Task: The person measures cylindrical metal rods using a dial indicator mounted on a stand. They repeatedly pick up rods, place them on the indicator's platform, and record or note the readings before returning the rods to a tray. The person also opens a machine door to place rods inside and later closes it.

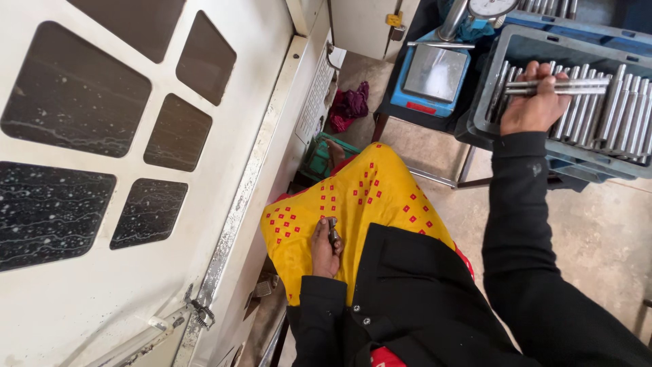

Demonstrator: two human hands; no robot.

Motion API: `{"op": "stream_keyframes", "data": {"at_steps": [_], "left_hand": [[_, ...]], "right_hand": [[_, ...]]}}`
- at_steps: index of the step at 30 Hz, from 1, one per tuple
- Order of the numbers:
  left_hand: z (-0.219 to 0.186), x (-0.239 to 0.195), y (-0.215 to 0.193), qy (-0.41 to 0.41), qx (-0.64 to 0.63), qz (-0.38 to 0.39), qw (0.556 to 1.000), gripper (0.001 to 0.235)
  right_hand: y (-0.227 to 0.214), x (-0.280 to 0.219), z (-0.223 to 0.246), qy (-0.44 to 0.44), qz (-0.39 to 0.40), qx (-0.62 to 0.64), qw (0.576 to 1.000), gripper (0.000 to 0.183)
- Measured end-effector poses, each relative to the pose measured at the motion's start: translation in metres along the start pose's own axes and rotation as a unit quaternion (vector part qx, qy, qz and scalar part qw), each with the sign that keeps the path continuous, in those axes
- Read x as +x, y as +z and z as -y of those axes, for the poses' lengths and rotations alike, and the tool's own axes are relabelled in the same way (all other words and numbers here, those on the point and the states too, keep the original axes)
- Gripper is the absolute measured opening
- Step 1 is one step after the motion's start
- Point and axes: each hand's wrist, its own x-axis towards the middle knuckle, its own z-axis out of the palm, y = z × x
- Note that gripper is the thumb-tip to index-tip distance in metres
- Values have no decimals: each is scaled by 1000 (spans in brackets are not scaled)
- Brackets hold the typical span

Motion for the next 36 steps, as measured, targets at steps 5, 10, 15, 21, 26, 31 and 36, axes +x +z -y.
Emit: {"op": "stream_keyframes", "data": {"at_steps": [5, 10, 15, 21, 26, 31, 36], "left_hand": [[-3, -3, 1, -3, -6, -11, 1000, 31], [-2, 0, -2, -4, -14, -15, 1000, 28], [2, 2, -3, -3, -12, -17, 1000, 27], [1, 0, -2, 0, -5, -14, 1000, 27], [-2, -1, 3, 6, 23, -12, 1000, 29], [3, -4, -1, 16, 21, -3, 1000, 30], [7, 0, -6, 19, 17, 1, 1000, 30]], "right_hand": [[42, -27, 9, 31, 5, -45, 999, 18], [96, -97, 38, 0, 144, -122, 982, 19], [131, -142, 52, 276, 46, 5, 960, 10], [137, -162, 49, 293, 17, 59, 954, 11], [142, -190, 42, 315, 85, -108, 939, 15], [151, -239, 38, 60, 329, -300, 893, 15], [167, -248, 47, -54, 406, -385, 827, 13]]}}
